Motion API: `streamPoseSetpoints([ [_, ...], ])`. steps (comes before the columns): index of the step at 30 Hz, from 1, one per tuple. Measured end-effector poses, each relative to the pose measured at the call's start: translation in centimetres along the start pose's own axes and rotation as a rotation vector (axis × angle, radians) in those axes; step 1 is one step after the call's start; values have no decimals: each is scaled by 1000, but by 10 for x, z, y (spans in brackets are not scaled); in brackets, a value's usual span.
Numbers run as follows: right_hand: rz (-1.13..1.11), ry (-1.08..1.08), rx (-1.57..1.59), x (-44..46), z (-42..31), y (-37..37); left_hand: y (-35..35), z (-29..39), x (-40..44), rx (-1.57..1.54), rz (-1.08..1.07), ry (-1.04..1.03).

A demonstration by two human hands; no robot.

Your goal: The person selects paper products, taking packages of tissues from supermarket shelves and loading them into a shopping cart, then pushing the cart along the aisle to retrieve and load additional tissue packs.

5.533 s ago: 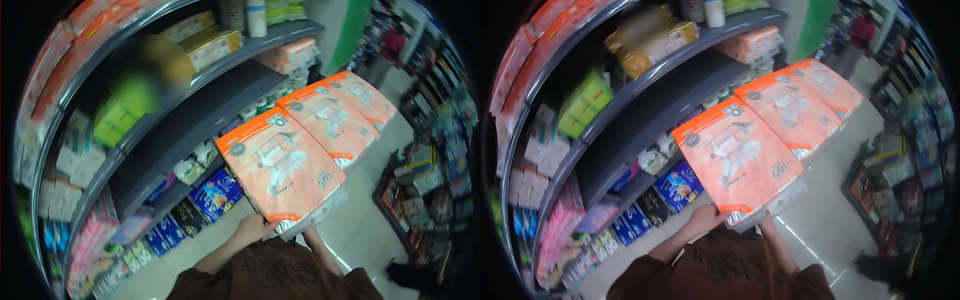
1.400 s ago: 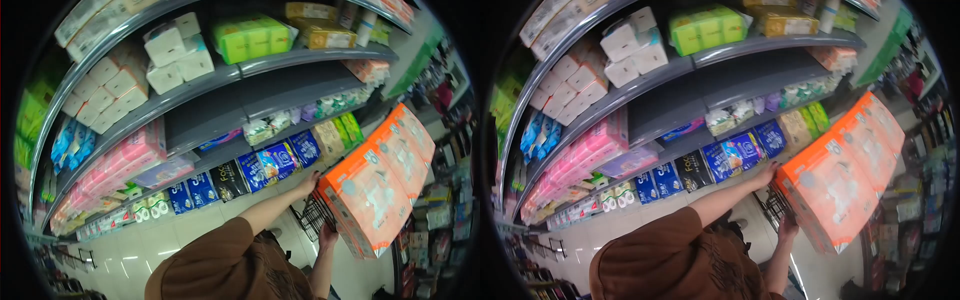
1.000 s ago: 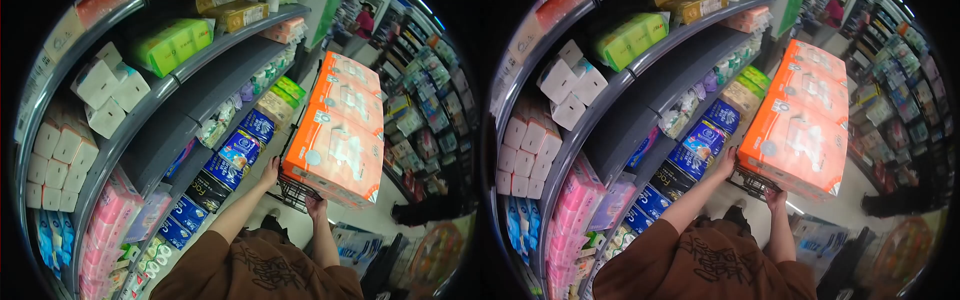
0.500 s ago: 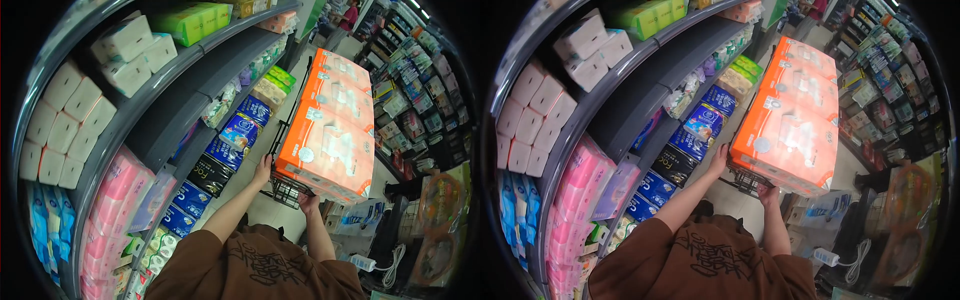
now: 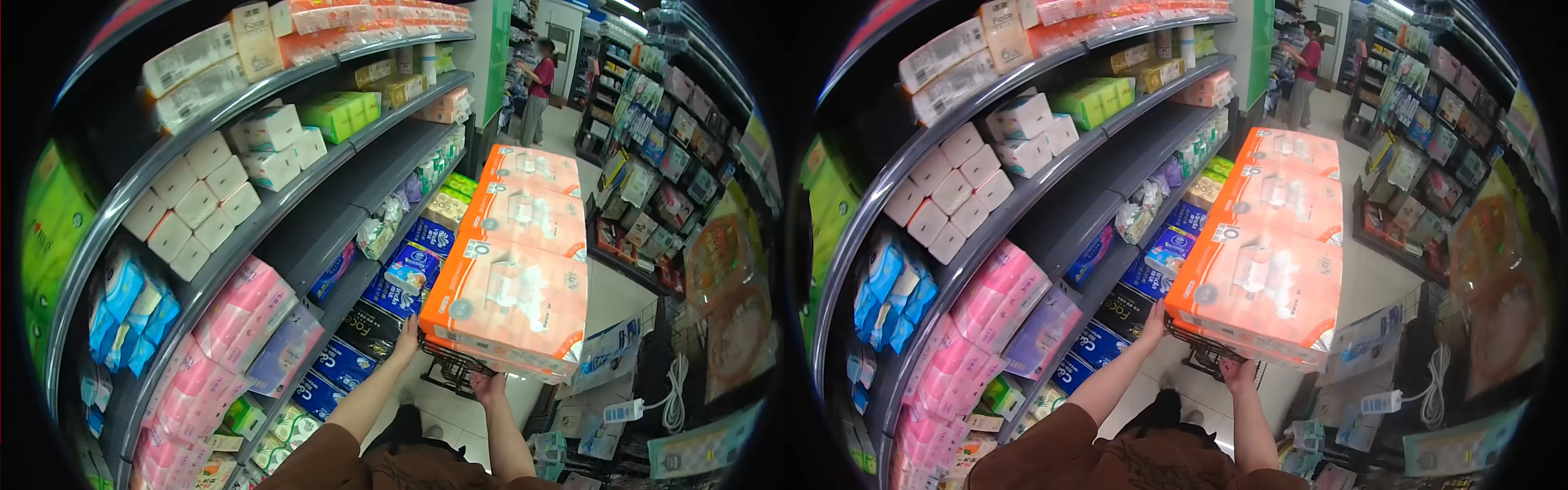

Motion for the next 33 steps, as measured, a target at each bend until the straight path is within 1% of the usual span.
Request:
streamPoseSetpoints([
  [2, -21, 1, 14, -29, 13, 0, 8, -7, -23, -33, -28, -20],
  [4, -3, 5, 35, -55, 31, 4, 10, -2, -55, 1, 107, -22],
  [5, -34, 3, 19, -64, 40, 11, 12, -6, -75, 22, 177, -11],
  [7, -93, 7, -14, -81, 54, 24, 28, -48, -72, 86, 229, -121],
  [8, -32, 0, -13, -95, 61, 26, 33, -54, -81, 125, 236, -166],
  [9, -22, -12, -27, -107, 67, 29, 40, -60, -87, 165, 242, -218],
  [12, -29, -26, -48, -131, 94, 51, 66, -92, -104, 158, 183, -212],
  [14, -72, -20, -39, -142, 113, 72, 79, -95, -136, 224, 185, -229],
  [16, -88, -4, -37, -158, 140, 78, 99, -97, -160, 221, 157, -219],
  [17, -78, 5, -51, -172, 145, 87, 99, -105, -177, 202, 140, -199],
  [18, -47, 71, -57, -185, 157, 90, 107, -119, -181, 217, 84, -191],
  [19, 4, 71, -42, -200, 167, 89, 115, -133, -185, 232, 28, -184],
  [21, -8, 42, -72, -219, 185, 100, 127, -129, -227, 199, 8, -163],
  [24, 49, 53, -39, -256, 217, 113, 147, -136, -279, 295, 79, -308],
  [27, -7, 71, -42, -296, 247, 127, 166, -150, -324, 265, 26, -212],
  [28, -58, 49, -65, -304, 255, 140, 172, -158, -334, 292, 58, -252],
  [29, -37, 42, -62, -311, 265, 155, 177, -171, -349, 304, 84, -276],
  [30, -19, 38, -55, -316, 274, 163, 180, -160, -376, 318, 107, -306],
  [31, -2, 41, -50, -326, 285, 167, 186, -163, -393, 328, 125, -341],
  [33, -22, 46, -14, -351, 303, 176, 200, -189, -404, 254, 101, -319],
])
Point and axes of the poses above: each hand's wrist, its own x-axis towards the middle knuckle, its own y-axis out of the back of the hand, z = x × y, the point moved 1 cm from there along x, towards the middle knuckle, and after that the axes turned 6 degrees about x, right-handed, at the moved point
